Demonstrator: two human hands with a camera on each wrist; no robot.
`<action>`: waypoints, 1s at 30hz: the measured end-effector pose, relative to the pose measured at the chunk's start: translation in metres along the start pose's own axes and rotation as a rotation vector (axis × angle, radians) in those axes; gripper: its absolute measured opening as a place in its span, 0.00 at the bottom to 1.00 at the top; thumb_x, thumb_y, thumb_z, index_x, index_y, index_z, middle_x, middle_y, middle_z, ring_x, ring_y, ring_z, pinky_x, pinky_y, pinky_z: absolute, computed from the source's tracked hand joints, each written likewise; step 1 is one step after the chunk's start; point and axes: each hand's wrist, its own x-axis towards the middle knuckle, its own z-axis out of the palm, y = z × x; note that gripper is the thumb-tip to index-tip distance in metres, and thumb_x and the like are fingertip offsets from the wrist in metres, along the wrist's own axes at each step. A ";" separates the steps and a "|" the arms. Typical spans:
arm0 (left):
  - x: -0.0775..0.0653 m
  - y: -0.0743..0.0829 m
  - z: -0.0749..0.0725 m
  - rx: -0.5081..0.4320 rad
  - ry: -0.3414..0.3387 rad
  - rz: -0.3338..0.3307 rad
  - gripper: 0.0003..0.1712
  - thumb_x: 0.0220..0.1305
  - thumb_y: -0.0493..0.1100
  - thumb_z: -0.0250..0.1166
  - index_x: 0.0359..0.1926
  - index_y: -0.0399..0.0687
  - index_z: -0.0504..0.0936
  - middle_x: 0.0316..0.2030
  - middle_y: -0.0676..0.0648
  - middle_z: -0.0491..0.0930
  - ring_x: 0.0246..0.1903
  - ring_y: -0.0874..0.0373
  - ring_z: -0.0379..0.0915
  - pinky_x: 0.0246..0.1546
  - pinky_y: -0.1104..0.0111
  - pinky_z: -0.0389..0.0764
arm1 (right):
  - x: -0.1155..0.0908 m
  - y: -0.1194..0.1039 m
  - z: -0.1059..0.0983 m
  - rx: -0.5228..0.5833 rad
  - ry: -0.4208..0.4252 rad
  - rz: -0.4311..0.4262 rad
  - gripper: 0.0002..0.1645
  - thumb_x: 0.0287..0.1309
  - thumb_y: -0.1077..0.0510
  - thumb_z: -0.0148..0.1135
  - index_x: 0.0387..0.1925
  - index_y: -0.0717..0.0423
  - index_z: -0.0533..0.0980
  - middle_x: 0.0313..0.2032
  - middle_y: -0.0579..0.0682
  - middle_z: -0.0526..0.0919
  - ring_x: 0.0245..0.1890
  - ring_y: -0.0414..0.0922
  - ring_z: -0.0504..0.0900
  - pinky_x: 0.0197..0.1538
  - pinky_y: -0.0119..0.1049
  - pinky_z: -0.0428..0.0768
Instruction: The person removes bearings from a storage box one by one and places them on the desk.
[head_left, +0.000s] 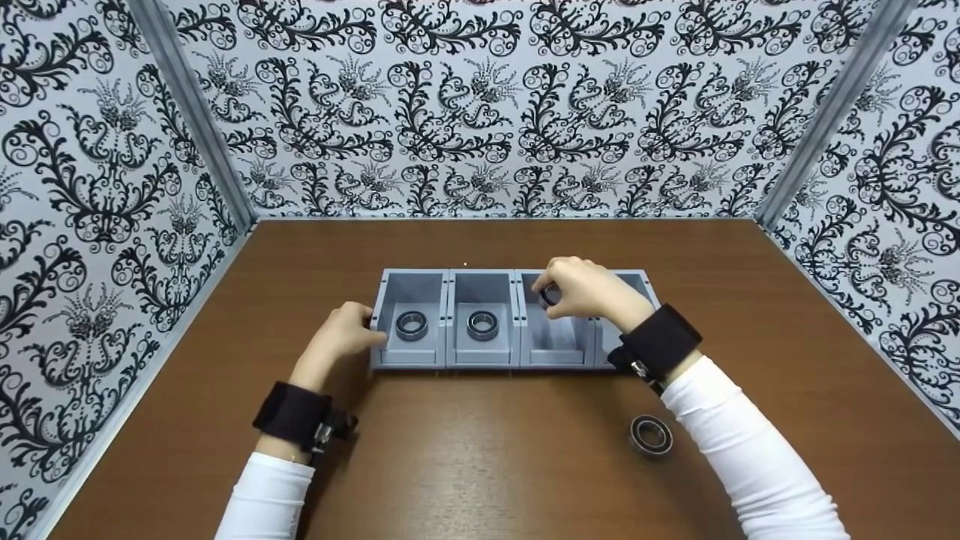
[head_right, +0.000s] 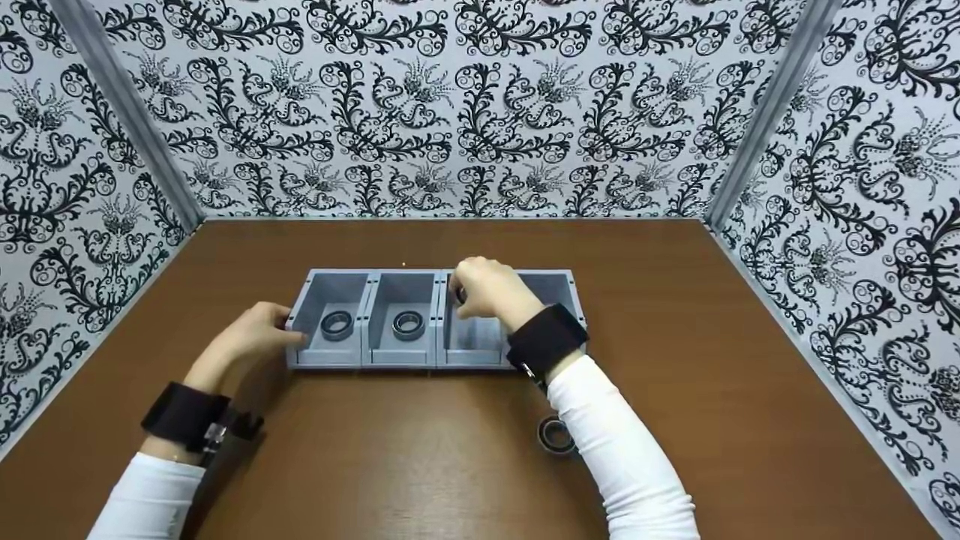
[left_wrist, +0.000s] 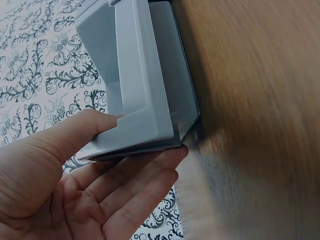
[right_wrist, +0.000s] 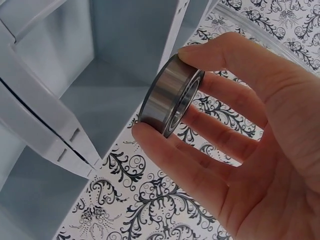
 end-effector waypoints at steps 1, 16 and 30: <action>0.000 0.000 0.000 0.000 -0.001 -0.003 0.05 0.53 0.37 0.68 0.29 0.39 0.82 0.22 0.52 0.73 0.26 0.55 0.67 0.31 0.65 0.69 | -0.001 -0.001 0.000 -0.002 -0.004 0.000 0.25 0.51 0.61 0.73 0.54 0.59 0.86 0.53 0.59 0.83 0.53 0.59 0.80 0.48 0.53 0.78; 0.000 0.002 0.000 0.026 0.001 0.000 0.08 0.53 0.36 0.69 0.33 0.34 0.84 0.25 0.50 0.76 0.29 0.52 0.68 0.33 0.64 0.70 | -0.011 -0.009 -0.002 -0.026 0.017 -0.055 0.24 0.48 0.62 0.73 0.52 0.60 0.87 0.48 0.59 0.84 0.48 0.57 0.82 0.50 0.54 0.81; 0.000 0.002 0.000 0.013 0.005 -0.005 0.09 0.53 0.36 0.69 0.34 0.33 0.84 0.25 0.50 0.77 0.29 0.52 0.69 0.33 0.64 0.70 | -0.022 -0.016 -0.003 -0.026 0.018 -0.084 0.23 0.50 0.64 0.74 0.51 0.63 0.86 0.47 0.59 0.84 0.47 0.56 0.82 0.51 0.54 0.80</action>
